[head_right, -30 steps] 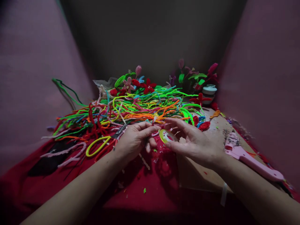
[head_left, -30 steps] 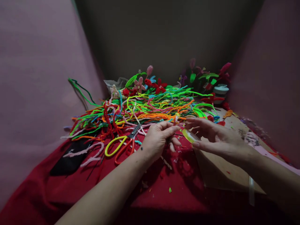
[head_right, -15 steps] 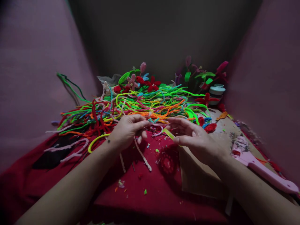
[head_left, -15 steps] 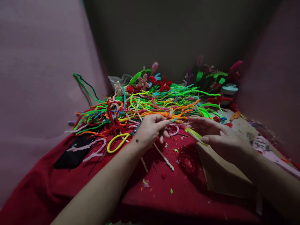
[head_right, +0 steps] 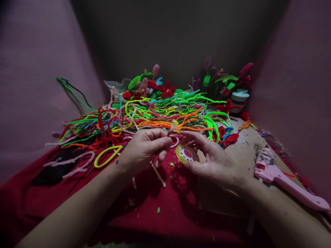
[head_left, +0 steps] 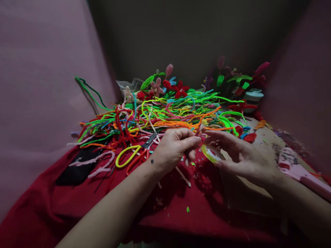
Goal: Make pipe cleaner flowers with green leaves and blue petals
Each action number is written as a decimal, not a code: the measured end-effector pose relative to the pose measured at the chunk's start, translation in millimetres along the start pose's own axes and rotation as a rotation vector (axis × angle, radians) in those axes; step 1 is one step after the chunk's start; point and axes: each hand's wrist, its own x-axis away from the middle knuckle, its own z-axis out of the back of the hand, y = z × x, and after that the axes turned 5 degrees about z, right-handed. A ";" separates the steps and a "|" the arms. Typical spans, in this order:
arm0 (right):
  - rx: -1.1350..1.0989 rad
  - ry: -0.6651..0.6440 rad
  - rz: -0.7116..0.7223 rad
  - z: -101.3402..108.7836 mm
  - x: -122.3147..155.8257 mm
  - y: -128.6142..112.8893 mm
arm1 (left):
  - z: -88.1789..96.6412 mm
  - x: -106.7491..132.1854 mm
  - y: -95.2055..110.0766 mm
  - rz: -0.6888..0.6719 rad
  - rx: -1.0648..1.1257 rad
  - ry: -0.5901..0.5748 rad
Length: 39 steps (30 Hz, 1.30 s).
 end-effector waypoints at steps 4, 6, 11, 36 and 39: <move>-0.133 0.014 -0.060 2.5 -1.0 2.4 | 9.8 -3.3 2.5 -0.067 -0.071 0.088; -0.230 0.023 -0.063 3.1 -1.2 4.7 | 14.2 -7.2 2.2 -0.005 -0.210 0.139; -0.305 0.048 -0.020 3.2 -0.4 5.9 | 13.2 -10.1 0.6 0.073 -0.242 0.131; -0.065 -0.016 0.106 -4.4 9.7 2.5 | -2.6 -0.2 -1.6 0.119 0.001 -0.098; -0.006 -0.007 0.091 -2.0 8.4 -1.1 | -3.8 0.5 -1.7 0.065 0.000 -0.036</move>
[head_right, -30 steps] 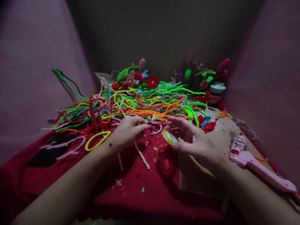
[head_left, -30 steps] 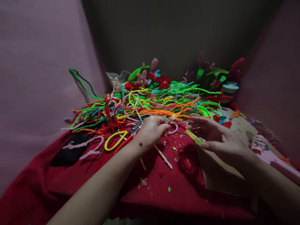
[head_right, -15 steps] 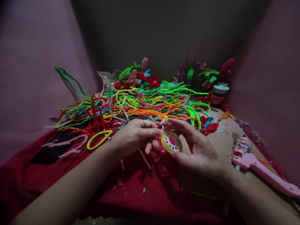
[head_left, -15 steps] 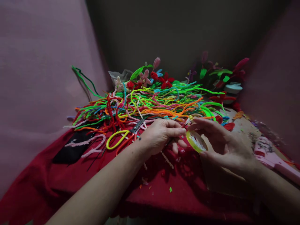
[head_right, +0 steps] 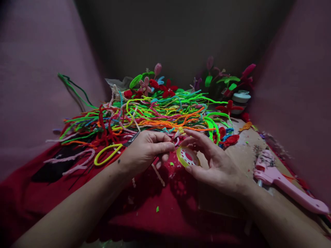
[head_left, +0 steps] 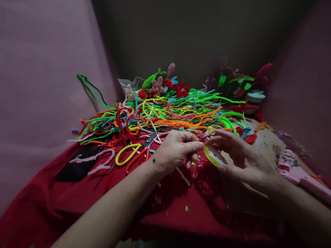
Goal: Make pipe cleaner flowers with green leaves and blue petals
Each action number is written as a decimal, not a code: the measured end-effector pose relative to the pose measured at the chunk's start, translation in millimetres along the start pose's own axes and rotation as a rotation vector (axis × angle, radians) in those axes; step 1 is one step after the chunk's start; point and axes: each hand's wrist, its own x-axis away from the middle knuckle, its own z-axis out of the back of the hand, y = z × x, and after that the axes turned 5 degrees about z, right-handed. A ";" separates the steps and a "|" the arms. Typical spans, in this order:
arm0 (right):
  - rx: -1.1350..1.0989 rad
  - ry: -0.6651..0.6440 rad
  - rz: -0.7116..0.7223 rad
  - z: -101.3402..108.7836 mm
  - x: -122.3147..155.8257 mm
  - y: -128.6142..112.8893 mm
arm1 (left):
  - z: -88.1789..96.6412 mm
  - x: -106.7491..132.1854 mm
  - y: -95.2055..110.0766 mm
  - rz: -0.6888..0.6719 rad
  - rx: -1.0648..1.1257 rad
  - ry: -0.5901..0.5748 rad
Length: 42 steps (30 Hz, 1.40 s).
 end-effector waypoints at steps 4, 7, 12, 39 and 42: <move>0.067 -0.119 -0.191 5.8 -2.9 0.1 | 1.4 0.1 0.5 -0.039 0.009 0.022; 0.047 -0.113 -0.213 4.8 -6.3 3.1 | 1.1 0.2 0.5 -0.039 0.008 0.006; -0.051 -0.013 -0.215 -11.6 -10.8 0.9 | -2.5 -0.8 -1.7 -0.020 0.029 0.032; -0.020 0.266 -0.145 -14.5 -14.9 -12.7 | -16.6 -1.6 -7.1 0.058 0.127 -0.165; -0.064 0.273 -0.162 -15.7 -12.1 -11.1 | -17.1 -1.1 -6.5 0.075 0.115 -0.205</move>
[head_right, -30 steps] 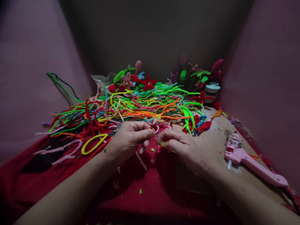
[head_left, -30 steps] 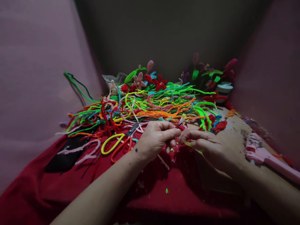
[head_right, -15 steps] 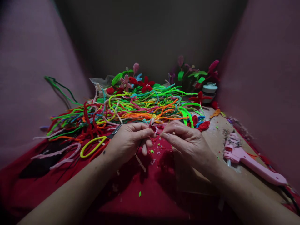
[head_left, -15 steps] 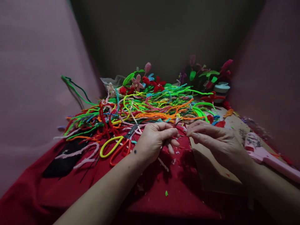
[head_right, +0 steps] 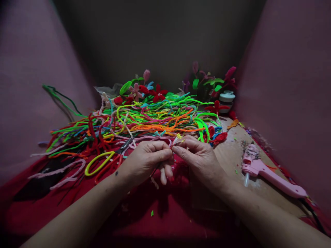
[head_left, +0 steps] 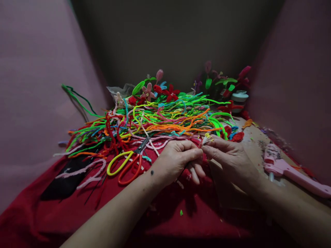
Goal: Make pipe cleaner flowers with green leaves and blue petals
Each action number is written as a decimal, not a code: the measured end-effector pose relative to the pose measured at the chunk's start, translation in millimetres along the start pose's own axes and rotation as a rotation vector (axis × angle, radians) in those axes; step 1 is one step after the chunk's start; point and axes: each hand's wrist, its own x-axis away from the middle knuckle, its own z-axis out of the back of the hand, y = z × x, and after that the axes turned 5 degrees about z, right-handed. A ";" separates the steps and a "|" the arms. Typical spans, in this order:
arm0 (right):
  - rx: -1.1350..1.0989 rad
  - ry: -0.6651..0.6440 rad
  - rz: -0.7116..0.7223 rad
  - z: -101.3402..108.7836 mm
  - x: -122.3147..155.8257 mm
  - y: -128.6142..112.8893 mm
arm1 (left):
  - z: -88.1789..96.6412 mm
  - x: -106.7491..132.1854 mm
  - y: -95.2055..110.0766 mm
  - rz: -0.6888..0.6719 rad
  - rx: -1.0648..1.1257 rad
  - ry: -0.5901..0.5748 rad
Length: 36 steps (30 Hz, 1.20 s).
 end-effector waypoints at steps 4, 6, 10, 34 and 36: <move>-0.014 0.026 0.027 -1.5 2.3 1.6 | -0.1 -0.1 -0.2 0.024 -0.029 -0.006; -0.018 0.047 0.054 -2.7 3.0 1.7 | -0.2 0.1 -0.5 0.022 -0.043 -0.007; 0.026 0.100 0.106 -5.1 3.9 0.8 | 0.1 0.8 -1.5 0.007 -0.068 -0.008; -0.135 0.059 -0.063 -4.2 6.5 10.1 | -2.6 -1.7 -0.6 0.116 0.255 -0.169; -0.113 0.074 -0.053 -4.4 5.9 10.0 | -5.5 -2.2 -1.1 0.101 0.219 -0.116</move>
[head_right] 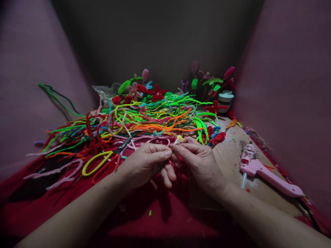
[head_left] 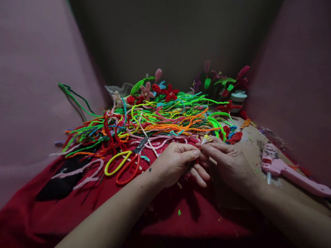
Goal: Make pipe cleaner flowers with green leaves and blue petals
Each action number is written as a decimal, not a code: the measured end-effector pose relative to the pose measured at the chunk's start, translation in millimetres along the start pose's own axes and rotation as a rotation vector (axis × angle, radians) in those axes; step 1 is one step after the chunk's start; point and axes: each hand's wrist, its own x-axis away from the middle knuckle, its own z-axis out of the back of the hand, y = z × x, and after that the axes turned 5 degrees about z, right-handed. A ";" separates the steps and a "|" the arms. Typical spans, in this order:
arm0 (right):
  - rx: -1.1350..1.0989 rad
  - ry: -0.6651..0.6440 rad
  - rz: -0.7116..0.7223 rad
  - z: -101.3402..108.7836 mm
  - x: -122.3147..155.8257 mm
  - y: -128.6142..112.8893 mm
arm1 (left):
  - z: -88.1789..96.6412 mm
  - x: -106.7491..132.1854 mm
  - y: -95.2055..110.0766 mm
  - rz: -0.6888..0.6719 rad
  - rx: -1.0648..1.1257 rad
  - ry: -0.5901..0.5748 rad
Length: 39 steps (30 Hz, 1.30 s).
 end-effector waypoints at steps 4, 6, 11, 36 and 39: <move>0.050 0.036 0.036 0.5 -0.9 0.3 | -4.9 -1.5 -2.2 -0.066 -0.129 0.133; 0.060 0.043 0.057 0.4 -0.7 0.1 | -7.2 -1.7 -2.4 -0.068 -0.208 0.197; 0.114 0.055 0.101 -1.1 0.2 -0.2 | -10.8 -1.5 -0.9 -0.043 -0.357 0.308; -0.205 -0.068 -0.066 2.4 -2.5 7.3 | 1.5 2.4 1.6 -0.035 -0.336 0.120; -0.348 -0.096 -0.100 1.3 -2.3 5.7 | 8.3 5.0 1.2 0.021 -0.216 -0.018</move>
